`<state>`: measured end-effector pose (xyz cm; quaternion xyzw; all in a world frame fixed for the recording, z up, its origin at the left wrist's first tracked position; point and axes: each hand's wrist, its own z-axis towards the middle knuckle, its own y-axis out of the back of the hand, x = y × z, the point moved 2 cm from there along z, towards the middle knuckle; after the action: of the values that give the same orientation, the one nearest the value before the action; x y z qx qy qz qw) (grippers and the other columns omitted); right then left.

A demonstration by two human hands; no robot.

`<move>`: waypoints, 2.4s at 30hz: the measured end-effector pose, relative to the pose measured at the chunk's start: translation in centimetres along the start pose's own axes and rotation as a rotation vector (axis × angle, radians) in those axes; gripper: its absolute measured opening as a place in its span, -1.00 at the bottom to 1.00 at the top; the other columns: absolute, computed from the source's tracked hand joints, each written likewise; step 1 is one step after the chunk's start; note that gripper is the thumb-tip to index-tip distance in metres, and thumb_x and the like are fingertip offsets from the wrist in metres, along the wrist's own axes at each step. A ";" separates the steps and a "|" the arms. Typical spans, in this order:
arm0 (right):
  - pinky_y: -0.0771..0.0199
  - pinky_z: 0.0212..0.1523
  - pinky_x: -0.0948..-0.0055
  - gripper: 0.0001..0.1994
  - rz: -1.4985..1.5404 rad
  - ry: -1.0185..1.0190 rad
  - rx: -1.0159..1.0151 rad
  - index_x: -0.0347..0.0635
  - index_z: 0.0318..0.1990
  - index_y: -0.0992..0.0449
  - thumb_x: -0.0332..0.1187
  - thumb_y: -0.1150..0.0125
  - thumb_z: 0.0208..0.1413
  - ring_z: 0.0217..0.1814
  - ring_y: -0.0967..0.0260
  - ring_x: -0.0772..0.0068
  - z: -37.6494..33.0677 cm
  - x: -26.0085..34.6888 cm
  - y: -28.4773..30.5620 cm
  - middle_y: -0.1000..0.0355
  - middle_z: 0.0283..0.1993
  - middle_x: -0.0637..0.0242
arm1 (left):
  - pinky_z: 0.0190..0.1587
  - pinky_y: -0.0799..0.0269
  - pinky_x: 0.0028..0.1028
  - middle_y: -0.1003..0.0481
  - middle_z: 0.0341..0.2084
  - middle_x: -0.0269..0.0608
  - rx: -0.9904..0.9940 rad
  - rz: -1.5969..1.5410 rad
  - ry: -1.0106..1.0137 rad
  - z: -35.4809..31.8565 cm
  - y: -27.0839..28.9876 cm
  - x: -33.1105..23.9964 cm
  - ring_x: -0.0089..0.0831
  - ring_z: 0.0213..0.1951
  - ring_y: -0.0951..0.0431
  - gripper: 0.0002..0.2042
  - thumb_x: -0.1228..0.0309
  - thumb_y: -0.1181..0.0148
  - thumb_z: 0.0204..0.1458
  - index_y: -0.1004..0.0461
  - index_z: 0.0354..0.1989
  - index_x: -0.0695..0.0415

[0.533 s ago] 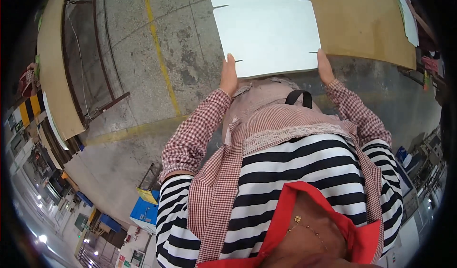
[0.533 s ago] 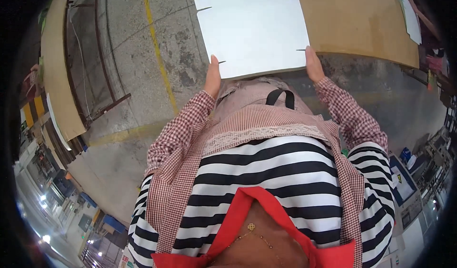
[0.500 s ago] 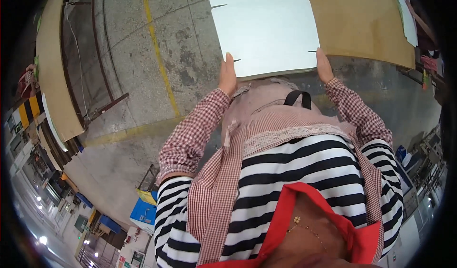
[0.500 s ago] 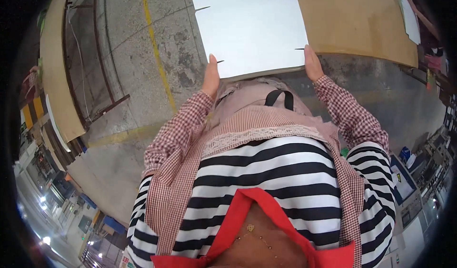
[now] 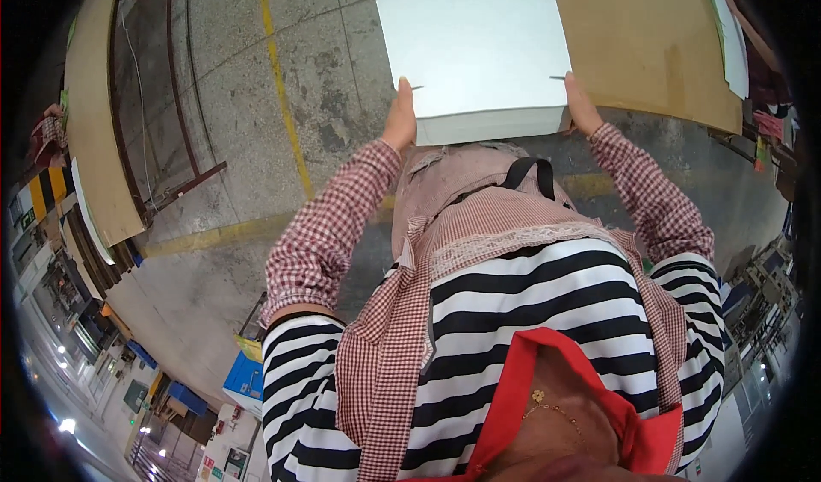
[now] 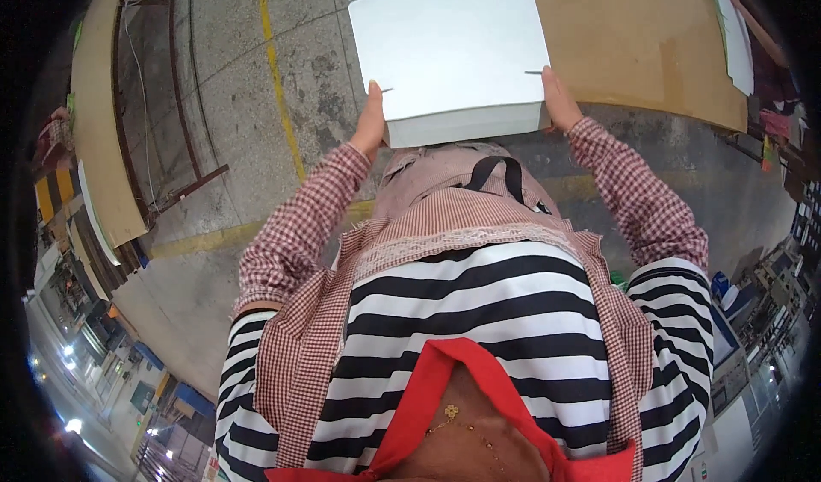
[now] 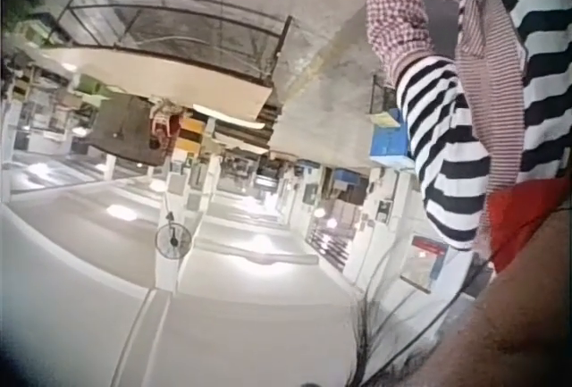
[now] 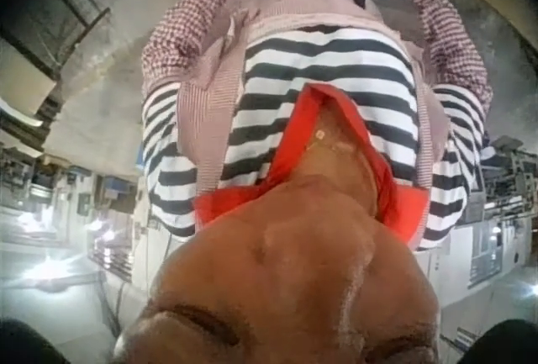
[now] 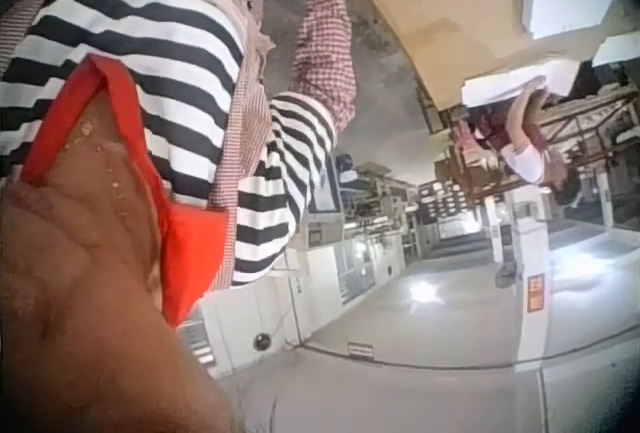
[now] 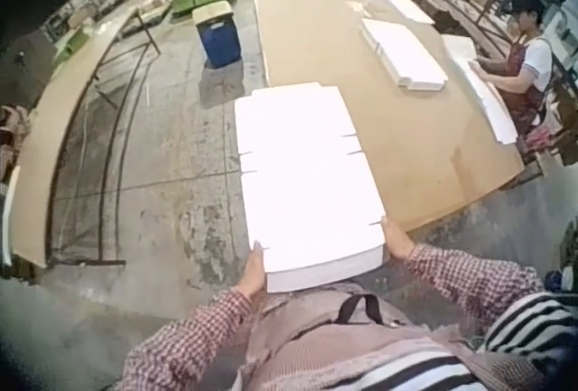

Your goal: Stacking and aligning large white paper sheets on a workbench in a paper processing facility.

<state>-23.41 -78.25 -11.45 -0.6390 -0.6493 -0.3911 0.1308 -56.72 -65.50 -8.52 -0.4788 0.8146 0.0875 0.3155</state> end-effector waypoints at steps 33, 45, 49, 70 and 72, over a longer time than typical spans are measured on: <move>-0.07 0.17 0.32 -0.13 -0.072 0.167 -0.213 -0.42 0.19 -0.04 0.32 0.37 0.06 0.27 -0.01 0.10 1.1 1.0 -1.2 -0.04 0.22 -0.13 | 0.18 -0.05 -0.30 -0.08 0.16 0.08 -0.099 0.069 -0.173 0.1 0.4 -0.5 -0.15 0.16 -0.16 -0.21 -0.14 0.17 0.06 0.14 0.24 0.31; -0.09 0.15 0.19 -0.32 -0.169 0.237 -0.389 -0.40 0.12 -0.16 0.13 0.39 0.19 0.19 -0.11 -0.08 -0.1 3.6 -2.5 -0.20 0.10 -0.15 | 0.14 -0.10 -0.19 -0.18 0.09 0.26 -0.531 0.316 -0.255 2.2 -0.3 -0.8 0.04 0.14 -0.19 -0.17 -0.23 0.30 0.04 0.00 0.21 0.35; -0.10 0.13 0.19 -0.36 -0.213 0.267 -0.567 -0.42 0.06 -0.23 0.08 0.42 0.21 0.15 -0.12 -0.12 0.5 3.4 -3.4 -0.22 0.07 -0.17 | 0.11 -0.13 -0.24 -0.23 0.03 0.28 -0.466 0.253 -0.415 2.3 -0.5 -0.5 0.02 0.09 -0.25 -0.18 -0.21 0.36 0.07 -0.06 0.14 0.43; -0.05 0.18 0.21 -0.37 -0.340 0.104 -0.467 -0.46 0.06 -0.21 0.02 0.49 0.22 0.22 -0.05 -0.08 1.0 5.3 -1.5 -0.18 0.13 -0.16 | 0.08 -0.16 -0.25 -0.28 -0.03 0.32 -0.300 0.297 -0.224 7.7 2.6 0.6 0.08 0.04 -0.27 -0.17 -0.21 0.51 0.08 -0.23 0.01 0.49; -0.05 0.19 0.23 -0.39 -0.228 0.367 -0.476 -0.45 0.07 -0.21 0.00 0.48 0.22 0.21 -0.07 -0.09 0.9 5.5 -1.9 -0.18 0.12 -0.16 | 0.08 -0.16 -0.24 -0.28 -0.03 0.33 -0.349 0.352 -0.271 7.1 2.5 0.9 0.08 0.04 -0.28 -0.18 -0.20 0.51 0.09 -0.24 0.00 0.49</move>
<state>-25.68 -73.45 -9.02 -0.4934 -0.5725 -0.6531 0.0479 -56.05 -61.63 -15.06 -0.3608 0.8083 0.3431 0.3143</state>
